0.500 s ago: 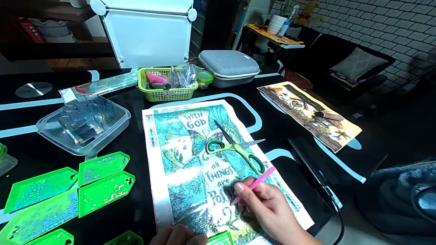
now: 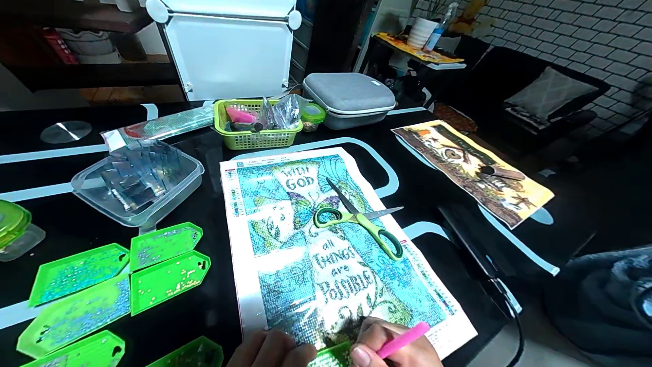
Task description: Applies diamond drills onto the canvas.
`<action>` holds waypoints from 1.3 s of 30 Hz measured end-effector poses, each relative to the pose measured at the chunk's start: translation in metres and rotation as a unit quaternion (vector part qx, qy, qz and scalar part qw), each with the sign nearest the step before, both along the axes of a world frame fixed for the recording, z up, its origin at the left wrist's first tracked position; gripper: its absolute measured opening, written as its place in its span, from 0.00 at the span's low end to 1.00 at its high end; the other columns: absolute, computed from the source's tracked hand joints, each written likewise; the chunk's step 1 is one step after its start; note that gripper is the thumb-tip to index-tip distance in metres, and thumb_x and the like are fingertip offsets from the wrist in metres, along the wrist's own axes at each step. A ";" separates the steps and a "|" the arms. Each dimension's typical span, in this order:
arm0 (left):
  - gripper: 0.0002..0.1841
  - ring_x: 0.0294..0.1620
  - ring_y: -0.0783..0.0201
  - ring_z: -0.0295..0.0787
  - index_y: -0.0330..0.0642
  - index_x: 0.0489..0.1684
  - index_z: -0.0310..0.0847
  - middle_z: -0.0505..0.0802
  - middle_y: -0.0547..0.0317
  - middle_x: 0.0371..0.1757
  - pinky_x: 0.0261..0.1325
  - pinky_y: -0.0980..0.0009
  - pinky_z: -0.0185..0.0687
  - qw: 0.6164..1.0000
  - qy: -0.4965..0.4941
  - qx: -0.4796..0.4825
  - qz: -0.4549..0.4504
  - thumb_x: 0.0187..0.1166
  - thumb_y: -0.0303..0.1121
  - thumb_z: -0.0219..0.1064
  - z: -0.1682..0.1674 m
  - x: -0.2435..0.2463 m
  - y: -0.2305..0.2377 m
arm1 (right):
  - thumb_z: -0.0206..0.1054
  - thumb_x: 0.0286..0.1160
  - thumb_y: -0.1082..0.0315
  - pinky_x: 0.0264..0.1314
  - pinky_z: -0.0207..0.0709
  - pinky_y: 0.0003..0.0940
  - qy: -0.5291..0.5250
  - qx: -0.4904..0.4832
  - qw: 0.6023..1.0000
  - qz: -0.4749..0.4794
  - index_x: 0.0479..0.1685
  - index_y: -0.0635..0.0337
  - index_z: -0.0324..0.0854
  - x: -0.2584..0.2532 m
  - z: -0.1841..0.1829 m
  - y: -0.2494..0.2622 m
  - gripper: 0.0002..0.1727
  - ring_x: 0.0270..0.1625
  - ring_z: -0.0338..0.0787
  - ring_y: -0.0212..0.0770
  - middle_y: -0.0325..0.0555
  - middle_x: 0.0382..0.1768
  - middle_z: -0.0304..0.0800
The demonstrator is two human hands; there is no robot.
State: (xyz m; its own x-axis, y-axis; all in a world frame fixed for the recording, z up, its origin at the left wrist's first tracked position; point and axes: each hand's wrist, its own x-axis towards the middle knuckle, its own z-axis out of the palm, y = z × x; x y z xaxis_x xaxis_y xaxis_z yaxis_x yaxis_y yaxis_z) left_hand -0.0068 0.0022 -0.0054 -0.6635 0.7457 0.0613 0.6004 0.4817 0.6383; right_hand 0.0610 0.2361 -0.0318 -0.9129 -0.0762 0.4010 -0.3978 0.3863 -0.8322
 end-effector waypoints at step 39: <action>0.24 0.52 0.49 0.88 0.49 0.57 0.93 0.94 0.51 0.46 0.77 0.41 0.61 0.997 0.079 -0.010 0.006 0.69 0.54 0.76 -0.005 0.002 0.002 | 0.60 0.91 0.64 0.40 0.80 0.18 -0.005 -0.017 0.999 -0.037 0.39 0.64 0.80 -0.004 -0.002 -0.002 0.13 0.34 0.87 0.25 0.45 0.29 0.87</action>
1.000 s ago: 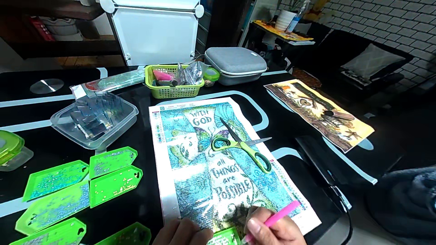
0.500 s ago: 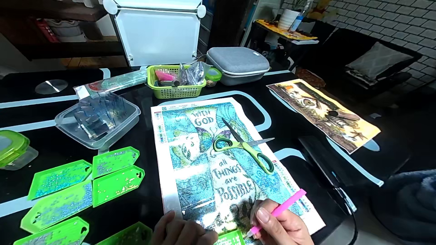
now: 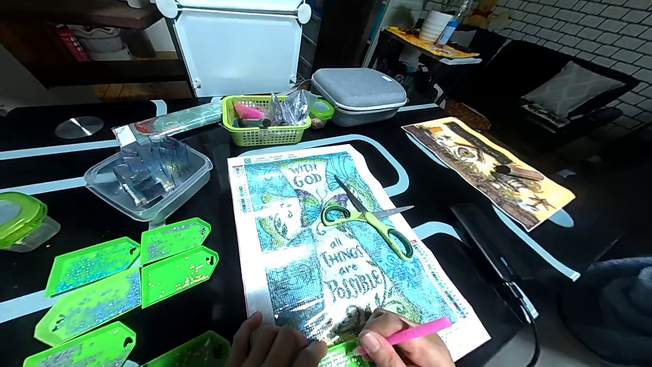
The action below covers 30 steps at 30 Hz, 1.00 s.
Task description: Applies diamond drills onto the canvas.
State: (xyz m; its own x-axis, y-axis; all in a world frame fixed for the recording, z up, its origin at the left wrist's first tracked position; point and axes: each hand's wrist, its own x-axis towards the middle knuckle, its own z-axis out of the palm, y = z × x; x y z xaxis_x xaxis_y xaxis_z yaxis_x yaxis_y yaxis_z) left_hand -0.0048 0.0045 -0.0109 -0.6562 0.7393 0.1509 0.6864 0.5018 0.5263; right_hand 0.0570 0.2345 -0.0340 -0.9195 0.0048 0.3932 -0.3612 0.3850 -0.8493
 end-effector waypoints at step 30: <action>0.24 0.55 0.42 0.90 0.45 0.59 0.91 0.94 0.46 0.49 0.79 0.39 0.64 0.999 -0.031 0.000 -0.008 0.70 0.51 0.77 0.003 -0.001 0.000 | 0.59 0.92 0.61 0.30 0.75 0.11 0.006 -0.034 0.997 -0.066 0.35 0.57 0.82 -0.034 -0.008 0.035 0.15 0.28 0.82 0.17 0.30 0.25 0.84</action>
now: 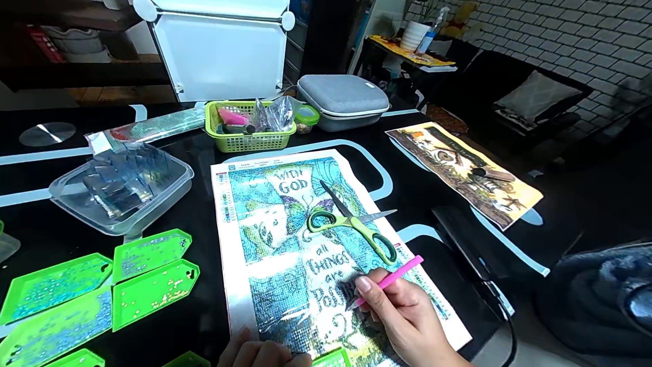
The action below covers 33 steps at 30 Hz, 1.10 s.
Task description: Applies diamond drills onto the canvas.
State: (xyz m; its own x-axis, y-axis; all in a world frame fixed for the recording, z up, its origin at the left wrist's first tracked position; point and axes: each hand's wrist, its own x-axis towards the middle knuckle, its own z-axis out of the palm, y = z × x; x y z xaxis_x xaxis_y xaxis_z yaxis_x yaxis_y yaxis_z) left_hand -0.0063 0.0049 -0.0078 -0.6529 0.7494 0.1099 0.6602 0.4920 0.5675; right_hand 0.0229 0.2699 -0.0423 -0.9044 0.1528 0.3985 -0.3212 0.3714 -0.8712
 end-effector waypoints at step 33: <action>0.24 0.56 0.45 0.89 0.47 0.58 0.92 0.94 0.49 0.49 0.78 0.42 0.66 1.000 -0.007 0.006 0.007 0.70 0.51 0.77 -0.002 0.000 -0.001 | 0.62 0.89 0.64 0.38 0.78 0.22 0.018 0.069 0.992 0.106 0.35 0.66 0.82 0.015 0.009 -0.038 0.15 0.30 0.84 0.31 0.47 0.26 0.85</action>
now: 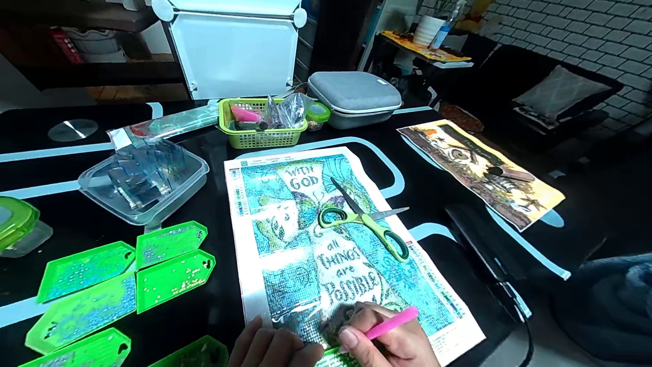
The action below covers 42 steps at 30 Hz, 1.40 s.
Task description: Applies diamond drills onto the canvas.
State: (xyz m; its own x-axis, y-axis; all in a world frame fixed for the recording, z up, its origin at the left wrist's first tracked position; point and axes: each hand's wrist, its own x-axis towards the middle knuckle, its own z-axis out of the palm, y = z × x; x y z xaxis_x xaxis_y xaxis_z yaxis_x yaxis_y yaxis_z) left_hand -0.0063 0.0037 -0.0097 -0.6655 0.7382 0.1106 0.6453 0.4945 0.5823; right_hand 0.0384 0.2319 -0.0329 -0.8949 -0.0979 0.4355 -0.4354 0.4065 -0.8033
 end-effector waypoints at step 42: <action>0.24 0.55 0.46 0.88 0.47 0.58 0.92 0.94 0.50 0.48 0.77 0.43 0.67 1.000 0.001 -0.002 -0.005 0.69 0.51 0.77 0.001 -0.001 0.000 | 0.60 0.91 0.64 0.34 0.79 0.16 -0.033 -0.082 0.996 -0.014 0.37 0.62 0.81 -0.005 0.009 0.013 0.13 0.29 0.84 0.21 0.39 0.26 0.86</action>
